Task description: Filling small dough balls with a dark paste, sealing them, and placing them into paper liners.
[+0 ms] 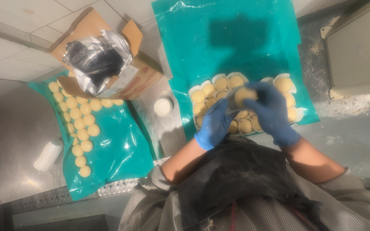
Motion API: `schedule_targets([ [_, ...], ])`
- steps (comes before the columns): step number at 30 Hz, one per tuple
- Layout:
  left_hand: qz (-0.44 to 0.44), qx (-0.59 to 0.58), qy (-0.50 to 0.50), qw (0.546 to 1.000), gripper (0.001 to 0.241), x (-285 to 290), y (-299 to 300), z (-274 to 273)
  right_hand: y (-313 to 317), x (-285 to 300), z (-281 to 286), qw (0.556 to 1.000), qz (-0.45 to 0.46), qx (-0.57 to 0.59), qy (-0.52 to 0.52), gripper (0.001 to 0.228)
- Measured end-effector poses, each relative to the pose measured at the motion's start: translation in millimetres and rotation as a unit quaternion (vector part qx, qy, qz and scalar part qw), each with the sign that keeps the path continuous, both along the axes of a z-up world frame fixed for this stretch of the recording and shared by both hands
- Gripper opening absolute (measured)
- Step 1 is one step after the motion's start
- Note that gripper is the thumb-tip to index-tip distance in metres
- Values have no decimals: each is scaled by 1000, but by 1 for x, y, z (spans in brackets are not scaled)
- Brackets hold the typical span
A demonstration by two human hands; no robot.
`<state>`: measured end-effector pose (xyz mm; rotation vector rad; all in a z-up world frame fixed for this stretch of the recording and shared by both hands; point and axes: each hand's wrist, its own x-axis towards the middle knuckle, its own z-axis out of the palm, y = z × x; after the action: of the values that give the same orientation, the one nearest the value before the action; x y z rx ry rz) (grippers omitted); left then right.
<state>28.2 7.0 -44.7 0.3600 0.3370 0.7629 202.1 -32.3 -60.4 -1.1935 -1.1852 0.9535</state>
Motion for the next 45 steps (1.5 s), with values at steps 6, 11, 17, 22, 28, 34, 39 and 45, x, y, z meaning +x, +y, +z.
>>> schedule_targets([
  [6,-3,92,203,975,42,6,2,50,4,-2,15,1000,-1,19,-20,40],
  [11,61,-49,201,976,43,8,5,62,-3,-6,4,987,39,69,-138,40],
  [17,1,20,327,945,42,7,6,10,9,1,6,974,-16,27,-225,69],
  [22,-69,206,514,830,58,39,68,-68,50,-2,55,957,-18,-258,-128,60],
  [28,-77,577,616,530,51,31,125,-126,104,72,-62,970,-64,-208,-105,46],
  [34,-142,714,593,345,36,59,107,-159,116,116,-149,935,-10,-250,-253,45],
  [39,-168,694,605,352,39,60,96,-167,107,107,-147,919,-14,-235,-316,41],
  [45,-138,662,613,409,49,31,77,-103,93,84,-140,901,63,-214,-371,41],
])
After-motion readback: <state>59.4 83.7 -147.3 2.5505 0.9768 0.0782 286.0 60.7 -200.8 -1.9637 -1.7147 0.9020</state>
